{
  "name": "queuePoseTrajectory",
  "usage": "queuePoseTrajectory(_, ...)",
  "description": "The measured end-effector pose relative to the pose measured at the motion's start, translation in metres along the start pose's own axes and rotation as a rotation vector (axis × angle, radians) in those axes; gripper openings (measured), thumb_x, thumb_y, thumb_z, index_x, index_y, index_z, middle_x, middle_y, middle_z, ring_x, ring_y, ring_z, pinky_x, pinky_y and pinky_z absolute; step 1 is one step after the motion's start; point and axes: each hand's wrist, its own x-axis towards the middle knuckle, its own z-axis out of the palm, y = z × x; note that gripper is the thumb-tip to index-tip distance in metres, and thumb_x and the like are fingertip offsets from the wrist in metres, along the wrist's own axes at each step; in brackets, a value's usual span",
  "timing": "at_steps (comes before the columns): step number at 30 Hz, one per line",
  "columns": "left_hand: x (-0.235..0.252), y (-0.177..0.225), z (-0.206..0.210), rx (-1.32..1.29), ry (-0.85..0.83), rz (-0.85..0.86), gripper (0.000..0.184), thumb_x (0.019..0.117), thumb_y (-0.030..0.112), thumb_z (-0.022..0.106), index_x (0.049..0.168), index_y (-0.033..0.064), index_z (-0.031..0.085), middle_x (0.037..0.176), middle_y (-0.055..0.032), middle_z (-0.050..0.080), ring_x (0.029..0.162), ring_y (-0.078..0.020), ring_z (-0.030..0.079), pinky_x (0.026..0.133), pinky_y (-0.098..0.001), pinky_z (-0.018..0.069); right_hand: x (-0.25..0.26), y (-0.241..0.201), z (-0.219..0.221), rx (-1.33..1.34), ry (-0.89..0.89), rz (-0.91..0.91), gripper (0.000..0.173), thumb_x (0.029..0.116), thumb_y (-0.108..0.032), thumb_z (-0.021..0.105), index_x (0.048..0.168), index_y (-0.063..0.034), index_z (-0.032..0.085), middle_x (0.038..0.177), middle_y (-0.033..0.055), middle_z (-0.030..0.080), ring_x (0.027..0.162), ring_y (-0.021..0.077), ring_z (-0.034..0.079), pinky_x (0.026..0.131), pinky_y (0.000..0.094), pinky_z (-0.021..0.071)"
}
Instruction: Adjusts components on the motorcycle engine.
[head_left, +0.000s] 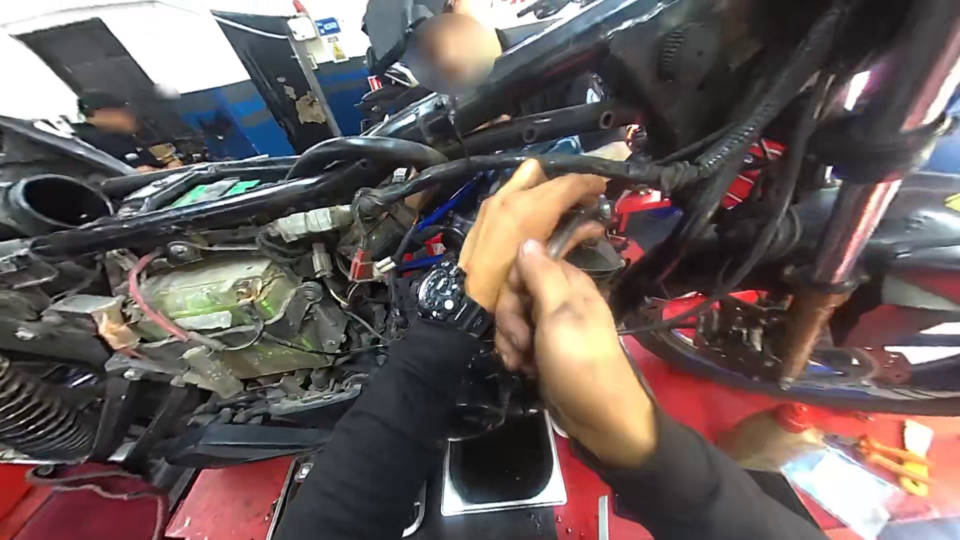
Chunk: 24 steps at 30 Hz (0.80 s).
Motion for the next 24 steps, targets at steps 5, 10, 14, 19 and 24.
queuePoseTrajectory(5,-0.001,0.009,0.007,0.041,0.014,0.001,0.035,0.0932,0.026,0.076,0.125,0.0125,0.073,0.114,0.0018,0.076,0.106,-0.0182,0.066,0.09,-0.0376,0.055,-0.015,-0.001,-0.082,0.152,-0.155,0.051,0.049,0.1104,-0.046,0.032,0.083,-0.0137,0.057,0.056,-0.003,0.043,0.042,0.0051,0.04,0.04,0.0202,0.0388)
queuePoseTrajectory(10,0.0,0.009,0.006,0.099,-0.024,0.017,0.036,0.0935,0.031,0.074,0.125,0.0148,0.072,0.113,0.0031,0.076,0.103,-0.0189,0.065,0.083,-0.0366,0.0544,-0.015,0.003,-0.104,0.211,-0.172,0.076,0.046,0.1105,-0.04,0.036,0.083,-0.0094,0.058,0.055,0.0,0.042,0.04,0.0083,0.044,0.041,0.0227,0.0455)
queuePoseTrajectory(14,0.001,0.008,0.007,0.087,-0.037,0.008,0.035,0.0924,0.026,0.074,0.125,0.0161,0.072,0.113,0.0034,0.075,0.102,-0.0195,0.065,0.081,-0.0371,0.0541,-0.016,0.007,-0.05,0.115,0.078,0.0,0.048,0.1114,-0.042,0.033,0.082,-0.011,0.055,0.055,0.0006,0.042,0.041,0.0098,0.042,0.04,0.0245,0.0424)
queuePoseTrajectory(19,0.001,0.001,0.001,0.075,-0.062,0.043,0.031,0.1002,0.032,0.067,0.126,0.0156,0.072,0.111,0.0022,0.076,0.1,-0.0171,0.067,0.088,-0.0345,0.0533,0.005,0.006,-0.006,-0.078,0.053,-0.042,0.054,0.1127,-0.044,0.027,0.082,-0.0088,0.053,0.052,0.005,0.042,0.037,0.0166,0.04,0.035,0.0294,0.0365)
queuePoseTrajectory(24,0.0,0.002,0.006,-0.001,0.021,0.015,0.036,0.0959,0.025,0.073,0.13,0.0131,0.07,0.116,0.0014,0.075,0.105,-0.0174,0.066,0.089,-0.0372,0.0549,-0.011,-0.012,-0.052,-0.045,-0.176,0.021,0.047,0.1117,-0.045,0.032,0.091,-0.0103,0.056,0.056,0.003,0.042,0.039,0.0099,0.037,0.036,0.0222,0.0335)
